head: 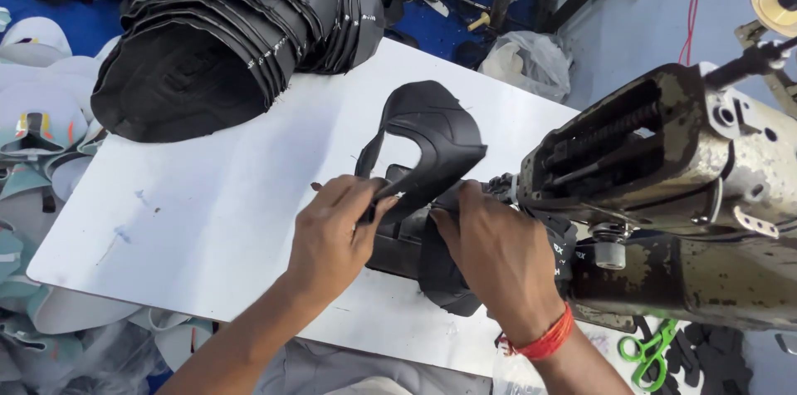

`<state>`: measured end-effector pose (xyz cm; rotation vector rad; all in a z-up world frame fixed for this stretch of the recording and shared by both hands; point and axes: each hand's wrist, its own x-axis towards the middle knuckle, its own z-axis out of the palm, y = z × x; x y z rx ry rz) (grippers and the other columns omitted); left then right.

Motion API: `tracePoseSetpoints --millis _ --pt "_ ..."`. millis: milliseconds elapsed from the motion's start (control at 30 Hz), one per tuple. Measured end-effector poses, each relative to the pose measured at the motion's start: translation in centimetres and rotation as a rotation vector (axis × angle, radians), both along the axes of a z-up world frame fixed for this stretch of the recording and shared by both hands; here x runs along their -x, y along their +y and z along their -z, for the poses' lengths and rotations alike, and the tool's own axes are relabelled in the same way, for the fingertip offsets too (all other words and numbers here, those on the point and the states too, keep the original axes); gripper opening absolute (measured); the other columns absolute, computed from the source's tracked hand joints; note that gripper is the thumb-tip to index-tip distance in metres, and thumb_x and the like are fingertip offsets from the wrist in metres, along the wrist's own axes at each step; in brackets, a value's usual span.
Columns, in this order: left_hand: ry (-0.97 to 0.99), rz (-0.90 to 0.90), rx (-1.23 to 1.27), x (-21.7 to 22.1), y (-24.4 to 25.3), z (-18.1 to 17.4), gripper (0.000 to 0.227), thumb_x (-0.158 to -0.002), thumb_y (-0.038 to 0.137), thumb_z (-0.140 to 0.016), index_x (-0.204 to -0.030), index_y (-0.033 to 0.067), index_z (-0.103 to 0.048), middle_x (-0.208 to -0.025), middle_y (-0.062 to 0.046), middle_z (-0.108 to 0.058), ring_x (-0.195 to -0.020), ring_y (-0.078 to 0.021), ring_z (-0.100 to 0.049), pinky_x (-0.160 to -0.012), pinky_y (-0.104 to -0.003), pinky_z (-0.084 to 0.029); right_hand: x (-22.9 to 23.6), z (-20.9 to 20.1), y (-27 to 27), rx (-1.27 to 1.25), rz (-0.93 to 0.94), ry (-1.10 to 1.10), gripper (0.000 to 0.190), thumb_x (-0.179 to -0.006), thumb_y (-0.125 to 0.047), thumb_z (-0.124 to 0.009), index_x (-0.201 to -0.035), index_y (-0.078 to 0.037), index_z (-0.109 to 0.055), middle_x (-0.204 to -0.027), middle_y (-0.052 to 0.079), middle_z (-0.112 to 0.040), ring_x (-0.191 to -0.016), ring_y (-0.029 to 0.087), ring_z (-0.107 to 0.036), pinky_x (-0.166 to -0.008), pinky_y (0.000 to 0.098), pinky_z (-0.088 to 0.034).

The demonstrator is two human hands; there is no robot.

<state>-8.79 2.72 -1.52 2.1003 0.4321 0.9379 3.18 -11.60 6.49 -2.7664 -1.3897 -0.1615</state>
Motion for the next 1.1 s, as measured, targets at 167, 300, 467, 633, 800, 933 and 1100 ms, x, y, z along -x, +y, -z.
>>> tracePoseSetpoints --millis 167,300,467,633,800,933,1100 --pt "-0.026 0.105 -0.217 0.5 -0.2 -0.6 0.038 -0.077 -0.008 -0.068 -0.115 -0.0036 -0.067 -0.101 -0.011 -0.066 -0.091 -0.0273 -0.067 -0.072 -0.036 -0.056 -0.6 1.5 0.9 0.09 0.004 -0.006 0.038 -0.097 -0.041 -0.064 -0.088 -0.004 -0.06 -0.059 0.009 -0.066 -0.047 0.027 -0.066 -0.042 0.0377 -0.051" --pt "-0.035 0.099 -0.24 -0.5 0.7 -4.2 0.047 -0.072 -0.013 -0.065 -0.118 -0.0038 -0.066 -0.106 -0.013 -0.066 -0.095 -0.0286 -0.066 -0.076 -0.037 -0.057 -0.5 1.9 0.8 0.008 0.036 0.038 0.035 -0.097 -0.039 -0.064 -0.091 -0.005 -0.06 -0.058 0.008 -0.066 -0.045 0.027 -0.065 -0.04 0.0395 -0.049" --pt "-0.169 0.052 -0.325 -5.5 3.1 -7.5 0.063 -0.102 -0.008 -0.062 -0.159 -0.0038 -0.034 -0.138 -0.023 -0.053 -0.122 -0.036 -0.058 -0.096 -0.039 -0.055 1.5 0.3 -1.1 -0.085 0.202 0.184 0.048 -0.087 -0.057 -0.077 -0.101 -0.013 -0.067 -0.065 0.005 -0.072 -0.051 0.022 -0.068 -0.045 0.0364 -0.049" --pt "0.212 0.287 0.05 -6.3 2.5 -4.6 0.076 -0.093 0.005 -0.067 -0.16 0.0119 -0.029 -0.139 -0.021 -0.056 -0.127 -0.035 -0.059 -0.103 -0.043 -0.051 -2.2 4.3 -9.8 -0.607 0.31 0.336 0.019 -0.095 -0.022 -0.07 -0.107 -0.008 -0.071 -0.083 0.008 -0.075 -0.072 0.01 -0.067 -0.062 0.0269 -0.052" --pt "0.595 0.66 0.818 -6.8 -0.2 -0.9 0.094 -0.083 0.008 -0.072 -0.165 0.0253 -0.03 -0.146 -0.009 -0.047 -0.127 -0.0232 -0.058 -0.105 -0.038 -0.051 -6.1 7.7 -13.9 -0.691 0.626 0.999 0.027 -0.094 -0.004 -0.058 -0.116 -0.008 -0.072 -0.097 0.0 -0.078 -0.06 0.007 -0.047 -0.048 0.0256 -0.034" --pt "0.303 0.921 1.309 -6.9 -2.0 1.8 0.08 -0.082 0.003 -0.071 -0.155 0.0067 -0.038 -0.132 -0.015 -0.063 -0.12 -0.0249 -0.064 -0.104 -0.039 -0.055 -7.2 11.3 -15.6 -0.876 0.444 1.321 0.034 -0.092 0.006 -0.058 -0.124 -0.003 -0.065 -0.097 0.003 -0.067 -0.059 0.007 -0.046 -0.05 0.023 -0.035" --pt "0.311 0.851 1.363 -6.8 -3.0 2.0 0.077 -0.081 -0.001 -0.074 -0.151 0.0066 -0.04 -0.129 -0.014 -0.065 -0.118 -0.0213 -0.065 -0.104 -0.037 -0.055 -7.1 11.8 -14.3 -0.88 0.034 0.987 0.039 -0.091 0.007 -0.052 -0.129 0.0 -0.058 -0.11 0.003 -0.06 -0.07 0.008 -0.051 -0.052 0.0211 -0.036"
